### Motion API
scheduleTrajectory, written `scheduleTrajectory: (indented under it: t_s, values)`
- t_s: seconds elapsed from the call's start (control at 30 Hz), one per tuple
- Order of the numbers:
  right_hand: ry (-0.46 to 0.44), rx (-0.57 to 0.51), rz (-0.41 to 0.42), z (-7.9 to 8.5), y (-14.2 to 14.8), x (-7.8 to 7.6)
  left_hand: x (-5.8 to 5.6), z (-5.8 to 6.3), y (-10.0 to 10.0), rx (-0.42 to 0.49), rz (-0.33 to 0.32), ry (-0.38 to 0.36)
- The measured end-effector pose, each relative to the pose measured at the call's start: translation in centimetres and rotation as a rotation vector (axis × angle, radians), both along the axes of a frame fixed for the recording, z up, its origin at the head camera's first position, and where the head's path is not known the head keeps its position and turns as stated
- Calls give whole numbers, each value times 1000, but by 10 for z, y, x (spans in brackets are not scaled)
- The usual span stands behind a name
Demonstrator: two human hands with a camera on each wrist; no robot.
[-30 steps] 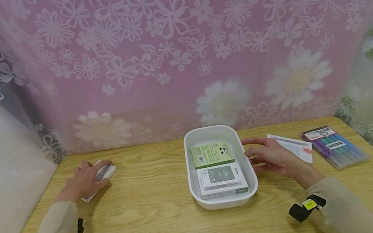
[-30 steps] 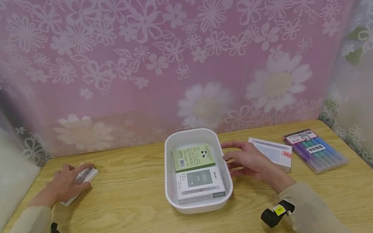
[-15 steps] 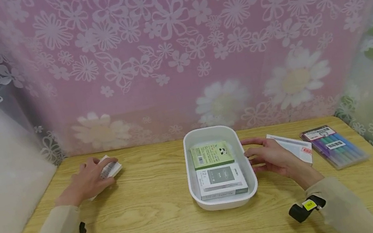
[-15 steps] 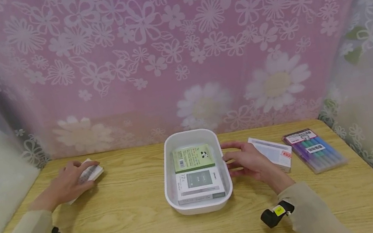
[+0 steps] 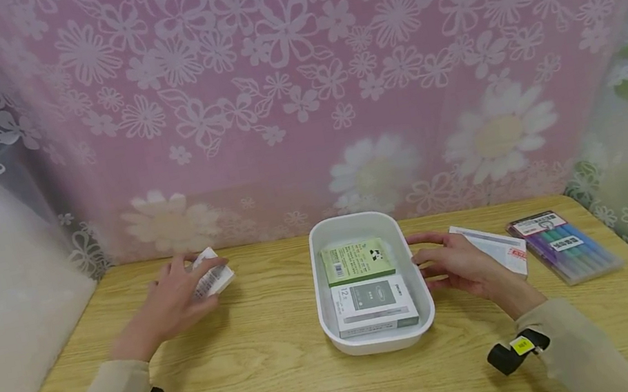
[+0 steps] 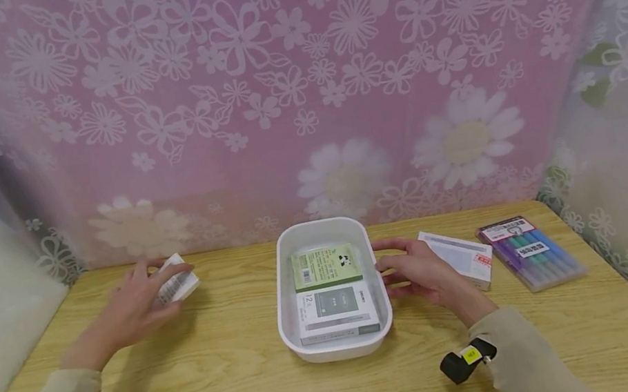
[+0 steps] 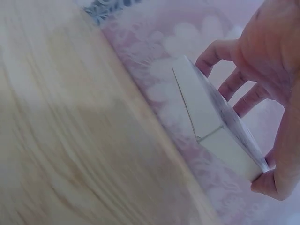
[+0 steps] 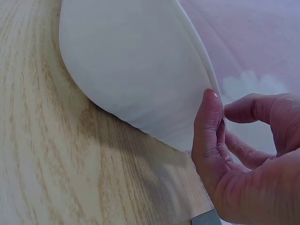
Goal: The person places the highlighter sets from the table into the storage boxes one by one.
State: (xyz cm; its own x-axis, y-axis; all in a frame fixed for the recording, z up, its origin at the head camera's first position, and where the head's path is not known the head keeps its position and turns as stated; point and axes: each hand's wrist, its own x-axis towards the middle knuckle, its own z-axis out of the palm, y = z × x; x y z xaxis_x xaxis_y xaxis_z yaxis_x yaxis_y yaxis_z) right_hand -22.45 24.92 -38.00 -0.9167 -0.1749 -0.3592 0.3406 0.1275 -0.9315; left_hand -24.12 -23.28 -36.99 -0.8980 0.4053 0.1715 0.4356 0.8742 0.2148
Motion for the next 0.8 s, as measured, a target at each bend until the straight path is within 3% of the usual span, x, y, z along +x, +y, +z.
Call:
scheduleTrajectory:
  t_s: [0.53,0.8]
  values:
    - [8,4,9,1,0,1,15,11,40,-20,-121,140]
    - [7,-2,8,0,0,1,22,15,53,-13,-147,182]
